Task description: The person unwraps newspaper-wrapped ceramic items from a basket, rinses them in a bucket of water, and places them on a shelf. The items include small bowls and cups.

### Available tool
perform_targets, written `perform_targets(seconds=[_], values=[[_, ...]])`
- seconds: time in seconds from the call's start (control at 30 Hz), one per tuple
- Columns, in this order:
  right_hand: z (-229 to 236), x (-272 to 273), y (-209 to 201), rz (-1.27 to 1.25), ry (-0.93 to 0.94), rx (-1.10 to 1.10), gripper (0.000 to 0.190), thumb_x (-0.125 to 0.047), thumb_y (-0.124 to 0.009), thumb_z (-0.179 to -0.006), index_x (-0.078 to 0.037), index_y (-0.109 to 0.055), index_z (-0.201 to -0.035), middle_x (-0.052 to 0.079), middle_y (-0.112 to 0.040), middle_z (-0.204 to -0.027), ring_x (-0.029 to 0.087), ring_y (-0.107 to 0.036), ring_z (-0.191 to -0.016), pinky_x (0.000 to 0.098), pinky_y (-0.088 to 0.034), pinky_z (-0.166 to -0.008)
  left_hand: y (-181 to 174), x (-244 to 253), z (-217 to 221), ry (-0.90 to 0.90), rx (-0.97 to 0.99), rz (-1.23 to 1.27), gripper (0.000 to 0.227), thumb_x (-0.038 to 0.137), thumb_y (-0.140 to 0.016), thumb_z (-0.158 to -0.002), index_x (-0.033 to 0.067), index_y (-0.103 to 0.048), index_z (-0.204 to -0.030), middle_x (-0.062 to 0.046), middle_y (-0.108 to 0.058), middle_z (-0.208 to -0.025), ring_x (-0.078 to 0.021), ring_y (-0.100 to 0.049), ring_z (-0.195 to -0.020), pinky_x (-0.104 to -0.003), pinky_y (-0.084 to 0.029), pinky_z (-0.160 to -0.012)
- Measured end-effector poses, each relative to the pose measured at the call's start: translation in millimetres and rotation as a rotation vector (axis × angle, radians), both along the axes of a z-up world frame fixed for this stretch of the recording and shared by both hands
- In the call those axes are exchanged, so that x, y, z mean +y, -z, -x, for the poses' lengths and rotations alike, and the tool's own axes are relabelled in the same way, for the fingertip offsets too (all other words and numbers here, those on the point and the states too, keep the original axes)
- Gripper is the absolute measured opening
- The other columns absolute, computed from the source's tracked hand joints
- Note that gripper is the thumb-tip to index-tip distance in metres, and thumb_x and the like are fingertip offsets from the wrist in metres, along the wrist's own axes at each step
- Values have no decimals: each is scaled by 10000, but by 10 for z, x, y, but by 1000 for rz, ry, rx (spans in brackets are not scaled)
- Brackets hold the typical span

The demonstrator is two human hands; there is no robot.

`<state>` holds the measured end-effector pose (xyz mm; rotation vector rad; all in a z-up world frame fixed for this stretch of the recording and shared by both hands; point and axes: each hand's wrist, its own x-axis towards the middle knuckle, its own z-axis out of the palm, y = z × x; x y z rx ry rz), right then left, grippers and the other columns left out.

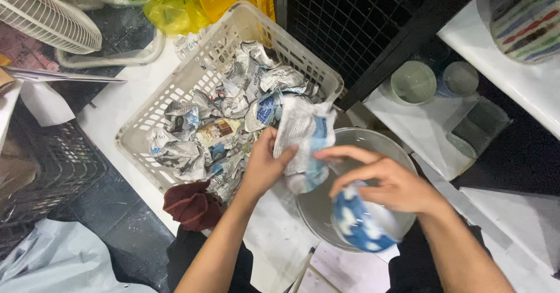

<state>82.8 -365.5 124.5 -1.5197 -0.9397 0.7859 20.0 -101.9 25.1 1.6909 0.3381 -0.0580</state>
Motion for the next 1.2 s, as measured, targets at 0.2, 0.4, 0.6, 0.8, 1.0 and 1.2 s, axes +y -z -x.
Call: perform_targets(seconds=[0.2,0.4,0.6,0.8,1.0,1.2], values=[[11,291,238,231,320,-274,219,-160,-769,-834,-124,-817,-1045,144,-505,-1547,332,-405,-1477,465,-287,-1197,140,27,52,130,-196,188,483,2,-746,-950,54,-555,-1390,-167,-657,-1383,-220,-587,-1288,-357,-431,-1081],[-47,271,605,374,480,429,255,-199,-702,-929,-62,-809,-1115,151,-779,-1118,186,-723,-944,311,-578,-809,-132,76,128,323,-215,168,584,7,-776,-925,45,-617,-1486,-209,-642,-1484,-254,-562,-1430,-384,-402,-1227],[-53,281,711,284,561,444,257,-159,-704,-945,24,-800,-1098,110,-780,-986,110,-686,-835,260,-566,-743,-552,81,50,162,-151,-83,924,38,-832,-749,128,-388,-1554,-156,-566,-1460,-238,-530,-1377,-341,-394,-1124],[-64,527,374,121,372,-289,194,-110,-752,-868,-94,-815,-1050,157,-565,-1371,260,-515,-1306,418,-404,-1079,-616,390,150,119,39,-299,485,170,-859,-774,154,-732,-1243,-129,-742,-1246,-224,-719,-1177,-320,-529,-1015],[-120,1298,175,-2,122,-972,164,-274,-763,-798,-202,-811,-937,138,-613,-1434,411,-452,-1354,506,-345,-1080,-570,1023,247,-63,-401,-667,312,74,-859,-660,53,-820,-968,-202,-639,-1260,-390,-588,-1131,-406,-458,-963],[-362,2564,564,91,56,-255,244,-249,-667,-946,-57,-749,-1071,74,-743,-1183,240,-719,-1124,380,-541,-1019,-429,1666,413,-405,-176,-751,397,-70,-641,-817,72,-748,-1172,-136,-728,-1221,-339,-704,-1160,-415,-535,-1020]])
